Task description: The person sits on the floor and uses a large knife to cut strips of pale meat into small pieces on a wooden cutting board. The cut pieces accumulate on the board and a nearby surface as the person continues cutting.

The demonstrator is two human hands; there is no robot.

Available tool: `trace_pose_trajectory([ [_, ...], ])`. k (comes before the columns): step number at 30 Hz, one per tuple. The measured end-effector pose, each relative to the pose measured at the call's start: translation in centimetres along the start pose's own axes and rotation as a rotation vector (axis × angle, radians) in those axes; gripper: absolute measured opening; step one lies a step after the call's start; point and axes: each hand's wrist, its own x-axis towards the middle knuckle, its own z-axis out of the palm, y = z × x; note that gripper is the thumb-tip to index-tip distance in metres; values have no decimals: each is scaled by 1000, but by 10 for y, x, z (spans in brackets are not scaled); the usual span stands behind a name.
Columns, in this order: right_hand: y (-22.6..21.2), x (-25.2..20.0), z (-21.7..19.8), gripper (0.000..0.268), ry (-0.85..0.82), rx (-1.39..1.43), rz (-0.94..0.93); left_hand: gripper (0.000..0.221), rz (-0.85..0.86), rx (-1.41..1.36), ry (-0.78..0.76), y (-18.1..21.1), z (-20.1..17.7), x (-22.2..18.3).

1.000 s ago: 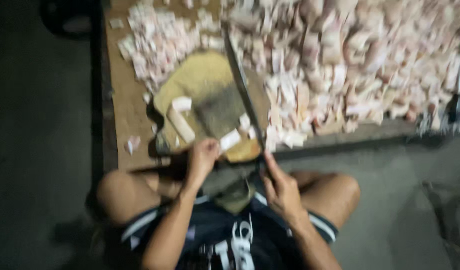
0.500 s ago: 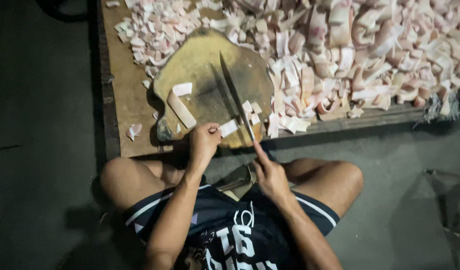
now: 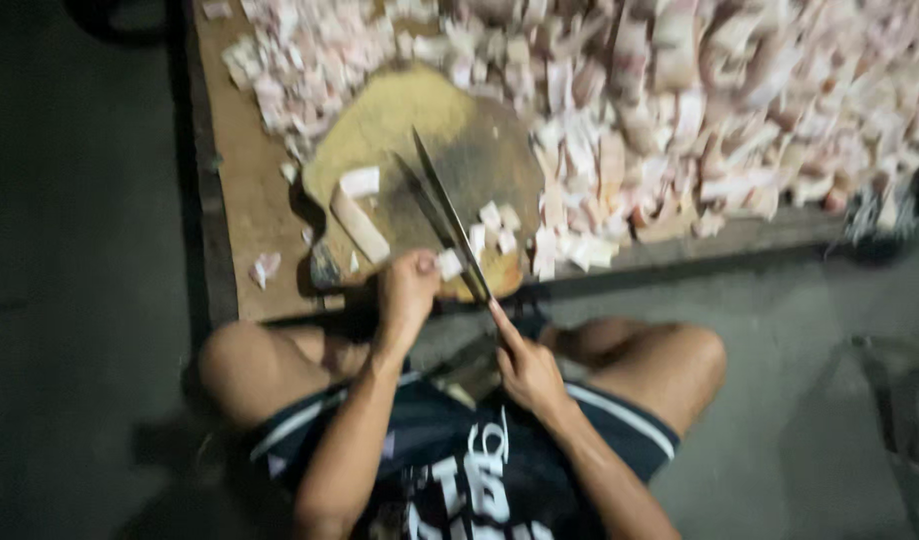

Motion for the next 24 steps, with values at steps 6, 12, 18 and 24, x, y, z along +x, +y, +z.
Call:
trace_pose_trajectory([
  [6, -7, -3, -16, 63, 113, -1, 39, 23, 14, -225, -24, -12, 8, 7],
  [12, -14, -34, -38, 64, 246, 91, -333, 23, -84, -628, 17, -30, -17, -15],
  [18, 0, -19, 9, 72, 25, -51, -77, 21, -154, -725, 161, -56, -60, -47],
  [24, 35, -18, 15, 65, 131, 35, -100, 19, -238, -677, 168, -36, -58, -47],
])
